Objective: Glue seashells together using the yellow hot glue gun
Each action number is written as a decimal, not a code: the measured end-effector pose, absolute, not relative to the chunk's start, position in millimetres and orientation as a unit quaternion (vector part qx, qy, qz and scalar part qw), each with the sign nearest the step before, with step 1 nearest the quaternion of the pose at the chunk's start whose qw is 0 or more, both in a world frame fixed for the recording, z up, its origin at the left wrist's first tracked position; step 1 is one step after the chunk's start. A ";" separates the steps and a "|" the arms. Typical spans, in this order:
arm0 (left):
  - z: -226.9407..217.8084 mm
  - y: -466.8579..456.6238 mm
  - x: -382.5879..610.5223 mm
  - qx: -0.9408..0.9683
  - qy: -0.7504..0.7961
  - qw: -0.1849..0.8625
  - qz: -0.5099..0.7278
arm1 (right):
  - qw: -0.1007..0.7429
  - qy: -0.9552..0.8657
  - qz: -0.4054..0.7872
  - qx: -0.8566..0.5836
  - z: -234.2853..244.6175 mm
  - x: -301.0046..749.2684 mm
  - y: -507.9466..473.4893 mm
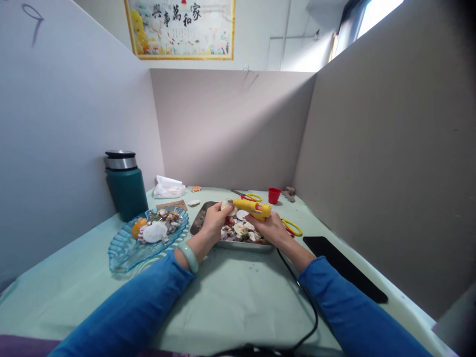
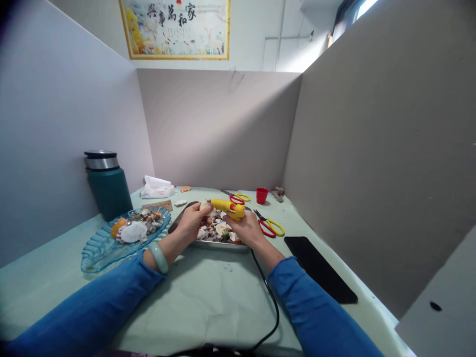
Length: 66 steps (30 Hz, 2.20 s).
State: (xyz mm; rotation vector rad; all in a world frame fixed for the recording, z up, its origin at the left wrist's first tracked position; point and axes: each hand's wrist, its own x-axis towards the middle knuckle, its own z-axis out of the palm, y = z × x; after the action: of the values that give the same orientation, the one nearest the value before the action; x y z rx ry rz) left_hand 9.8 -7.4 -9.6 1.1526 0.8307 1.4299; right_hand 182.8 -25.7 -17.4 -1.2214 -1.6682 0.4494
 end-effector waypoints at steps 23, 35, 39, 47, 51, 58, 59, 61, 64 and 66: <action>-5.7 -10.9 10.0 0.472 0.361 0.525 0.609 | 0.496 -0.682 0.182 -0.506 -15.1 181.4 -27.4; -6.8 -9.6 9.7 0.474 0.361 0.523 0.609 | 0.490 -0.678 0.183 -0.517 -14.9 181.7 -27.5; -5.4 -10.6 9.9 0.470 0.361 0.527 0.609 | 0.500 -0.673 0.185 -0.513 -14.1 181.0 -28.8; -5.5 -11.4 9.8 0.472 0.360 0.527 0.608 | 0.507 -0.665 0.189 -0.515 -15.5 182.3 -27.4; -6.2 -10.6 9.5 0.477 0.360 0.525 0.606 | 0.504 -0.672 0.184 -0.511 -16.5 183.1 -26.3; -6.2 -9.4 9.2 0.464 0.361 0.529 0.612 | 0.504 -0.672 0.187 -0.510 -16.1 183.1 -26.8; -6.4 -9.4 9.0 0.464 0.359 0.530 0.612 | 0.508 -0.669 0.188 -0.509 -16.2 183.3 -26.8; -6.7 -9.7 8.8 0.471 0.348 0.533 0.610 | 0.523 -0.654 0.198 -0.509 -16.4 183.6 -26.1; -6.6 -11.1 9.1 0.490 0.328 0.547 0.594 | 0.560 -0.615 0.239 -0.502 -16.3 182.9 -24.5; -6.1 -12.5 9.7 0.503 0.323 0.556 0.578 | 0.584 -0.599 0.267 -0.479 -15.5 181.3 -24.2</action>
State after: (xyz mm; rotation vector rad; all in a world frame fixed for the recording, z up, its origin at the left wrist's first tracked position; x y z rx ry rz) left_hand 9.7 -12.5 -6.1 1.1869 0.7635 1.3647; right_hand 181.3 -24.2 -15.5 -1.1168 -1.3980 0.6225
